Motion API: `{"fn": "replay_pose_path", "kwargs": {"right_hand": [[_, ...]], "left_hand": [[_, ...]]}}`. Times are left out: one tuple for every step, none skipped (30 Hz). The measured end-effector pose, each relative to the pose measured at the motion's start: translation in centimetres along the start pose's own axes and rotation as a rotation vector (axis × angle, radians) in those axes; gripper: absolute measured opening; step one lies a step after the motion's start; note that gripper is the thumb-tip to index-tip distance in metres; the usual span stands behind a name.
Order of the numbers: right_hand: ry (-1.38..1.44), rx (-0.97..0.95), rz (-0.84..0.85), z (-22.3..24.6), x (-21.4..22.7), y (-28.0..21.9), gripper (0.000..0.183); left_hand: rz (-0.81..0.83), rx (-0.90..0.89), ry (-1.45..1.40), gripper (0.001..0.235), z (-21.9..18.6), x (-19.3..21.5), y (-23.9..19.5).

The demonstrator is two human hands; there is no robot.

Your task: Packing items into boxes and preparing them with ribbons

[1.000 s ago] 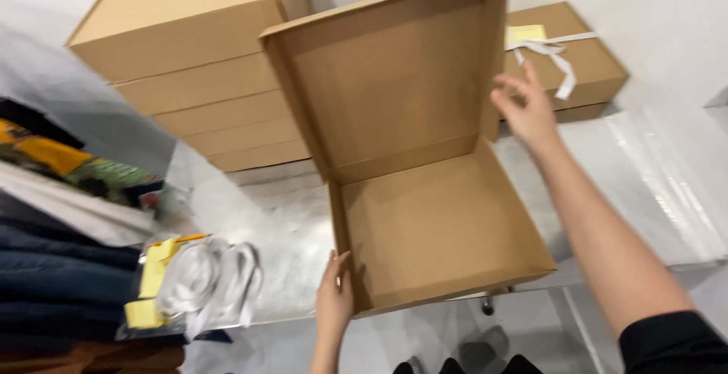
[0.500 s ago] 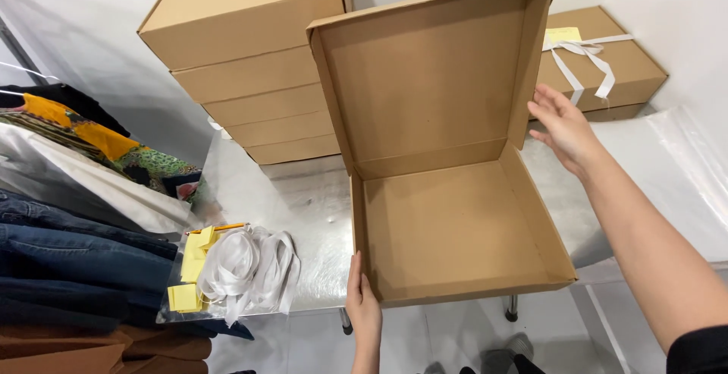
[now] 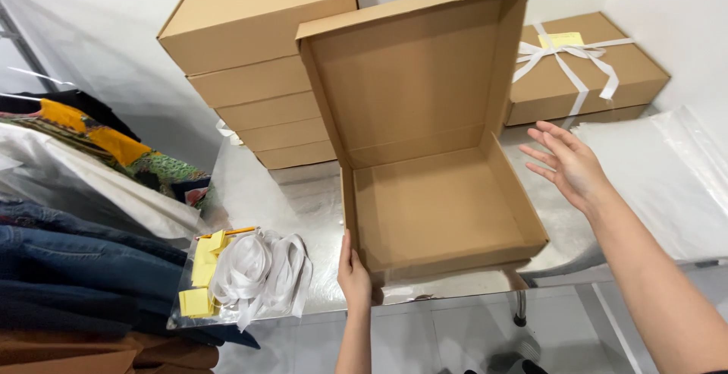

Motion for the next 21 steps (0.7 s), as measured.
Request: {"fn": "replay_pose_path", "kwargs": {"right_hand": [[0.001,0.003,-0.008,0.1,0.1,-0.3,0.036],[0.013,0.003,-0.011,0.1,0.1,-0.7,0.036],[0.024,0.003,-0.014,0.1,0.1,-1.0,0.036],[0.024,0.004,-0.02,0.2,0.1,-1.1,0.036],[0.043,-0.002,-0.02,0.2,0.1,-1.2,0.037],[0.06,-0.007,-0.016,0.4,0.0,-1.2,0.037],[0.058,-0.005,-0.018,0.6,0.1,-1.2,0.037],[0.079,0.011,-0.014,0.8,-0.1,-1.2,0.037],[0.1,0.026,-0.01,1.1,-0.2,-1.2,0.037],[0.098,0.029,-0.004,1.6,-0.6,-1.4,0.037],[0.115,0.038,0.017,2.1,-1.0,-1.5,0.037],[0.131,0.043,0.037,2.5,-1.5,-1.8,0.037],[0.13,0.042,0.043,3.1,-1.9,-1.9,0.037],[0.161,0.035,0.062,3.6,-2.4,-2.0,0.036],[0.193,0.028,0.08,4.1,-2.8,-2.1,0.034],[0.191,0.028,0.083,4.2,-2.8,-1.9,0.034],[0.246,0.003,0.078,4.2,-2.8,-1.7,0.03],[0.301,-0.022,0.075,4.2,-2.9,-1.5,0.026],[0.3,-0.022,0.079,4.5,-2.9,-1.8,0.026],[0.317,-0.035,0.07,4.7,-2.8,-2.2,0.025],[0.335,-0.048,0.061,4.9,-2.8,-2.6,0.024]], "left_hand": [[0.009,0.0,-0.001,0.05,-0.7,-0.2,0.2],[0.01,0.014,0.011,0.05,-1.3,-0.4,0.4],[0.012,0.028,0.022,0.051,-1.9,-0.5,0.6],[0.018,0.029,0.022,0.051,-1.3,-0.6,1.3],[0.02,0.006,0.037,0.051,-0.9,-0.7,2.1],[0.017,-0.017,0.05,0.051,-0.6,-0.8,2.9],[0.019,-0.017,0.047,0.051,-1.3,-1.1,3.1],[0.039,0.014,0.042,0.05,-1.7,-1.2,3.3],[0.059,0.046,0.037,0.05,-2.2,-1.3,3.4],[0.055,0.043,0.033,0.05,-1.9,-1.3,3.8],[0.053,0.034,0.029,0.05,-1.6,-1.4,4.2],[0.05,0.027,0.026,0.05,-1.3,-1.3,4.5],[0.044,0.027,0.025,0.05,-0.9,-1.2,4.6],[0.061,-0.011,0.015,0.05,-0.9,-1.2,4.8],[0.077,-0.049,0.005,0.05,-0.8,-1.3,5.0],[0.075,-0.049,0.004,0.05,-0.6,-1.3,5.1],[0.077,-0.046,0.002,0.05,-0.5,-1.3,5.1],[0.078,-0.044,0.002,0.05,-0.4,-1.3,5.2],[0.075,-0.045,0.0,0.05,-0.5,-1.2,5.1],[0.099,-0.041,-0.067,0.05,-0.7,-1.3,5.0],[0.123,-0.037,-0.135,0.051,-0.8,-1.3,4.9]]}}
Point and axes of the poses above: each hand's wrist, its own y-axis towards the middle knuckle, its own x-axis out of the back of the hand, z = x × y, the point moved 6 cm from there along y, towards the middle knuckle, and after that the axes turned 4 degrees about -x, right-handed, at the moved point
